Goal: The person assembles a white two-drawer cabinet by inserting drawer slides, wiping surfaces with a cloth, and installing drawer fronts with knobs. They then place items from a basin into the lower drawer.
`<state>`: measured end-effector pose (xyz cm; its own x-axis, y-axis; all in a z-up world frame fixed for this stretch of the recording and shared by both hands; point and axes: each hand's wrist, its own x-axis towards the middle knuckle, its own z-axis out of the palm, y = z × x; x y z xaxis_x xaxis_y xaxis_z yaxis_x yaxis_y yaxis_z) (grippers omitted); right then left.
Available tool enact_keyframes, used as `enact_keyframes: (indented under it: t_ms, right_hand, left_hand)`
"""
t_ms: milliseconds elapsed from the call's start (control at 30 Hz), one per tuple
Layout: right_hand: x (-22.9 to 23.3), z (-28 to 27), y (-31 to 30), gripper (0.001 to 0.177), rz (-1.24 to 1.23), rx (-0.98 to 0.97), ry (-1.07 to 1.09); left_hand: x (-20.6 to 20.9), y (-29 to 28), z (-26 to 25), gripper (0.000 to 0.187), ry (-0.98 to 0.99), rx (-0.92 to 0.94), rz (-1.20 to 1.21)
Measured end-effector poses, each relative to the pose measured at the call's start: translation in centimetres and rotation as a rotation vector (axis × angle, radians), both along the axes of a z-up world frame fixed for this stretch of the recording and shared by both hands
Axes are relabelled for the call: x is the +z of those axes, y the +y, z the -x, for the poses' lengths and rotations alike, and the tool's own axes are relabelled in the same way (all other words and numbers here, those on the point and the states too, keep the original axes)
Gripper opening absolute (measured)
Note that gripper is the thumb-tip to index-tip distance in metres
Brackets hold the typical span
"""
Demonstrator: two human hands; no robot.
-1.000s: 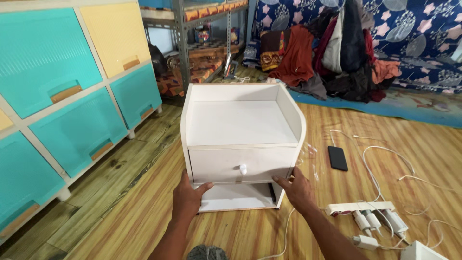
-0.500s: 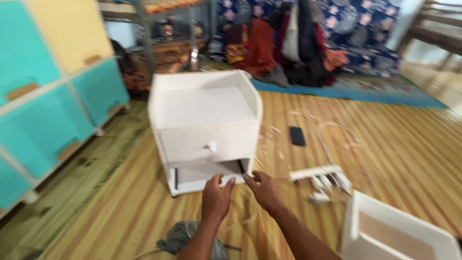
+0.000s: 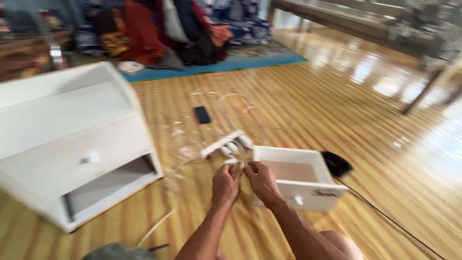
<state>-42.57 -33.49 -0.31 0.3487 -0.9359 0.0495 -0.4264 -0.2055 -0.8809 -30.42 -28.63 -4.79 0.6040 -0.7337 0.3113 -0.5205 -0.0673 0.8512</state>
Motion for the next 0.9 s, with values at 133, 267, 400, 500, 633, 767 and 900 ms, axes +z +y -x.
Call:
enact_keyframes:
  t_ms: [133,267,400,500,633,767,900]
  right_hand:
    - [-1.5,7.7,-1.3,0.051,-0.095,-0.206,-0.009]
    - [-2.8,13.4,-3.3,0.056,-0.134,-0.566,0.006]
    - [-3.4,15.5,-4.7,0.094,-0.336,-0.831,-0.107]
    - [-3.2,14.8,-5.6,0.112,-0.386,-0.916,-0.19]
    - [-3.4,13.7,-6.0,0.117,-0.434,-0.999,-0.238]
    - [-4.9,13.2,-6.8,0.118,-0.41,-1.07,-0.177]
    - [-6.1,12.0,-8.3,0.093,-0.518,-1.195,-0.289]
  left_hand:
    - [-2.9,-3.4,6.6,0.067,0.121,-0.06,-0.139]
    - [-3.9,-5.2,9.2,0.075,0.21,0.07,-0.354]
    - [-3.2,-6.1,10.3,0.094,0.483,0.106,-0.652]
    - [-2.5,-6.4,11.0,0.087,0.734,0.089,-0.573]
    - [-2.3,-6.2,10.9,0.08,0.851,0.115,-0.5]
    - [-2.2,-6.7,11.0,0.081,0.924,0.134,-0.527]
    - [-1.5,-7.2,11.7,0.081,0.87,0.236,-0.498]
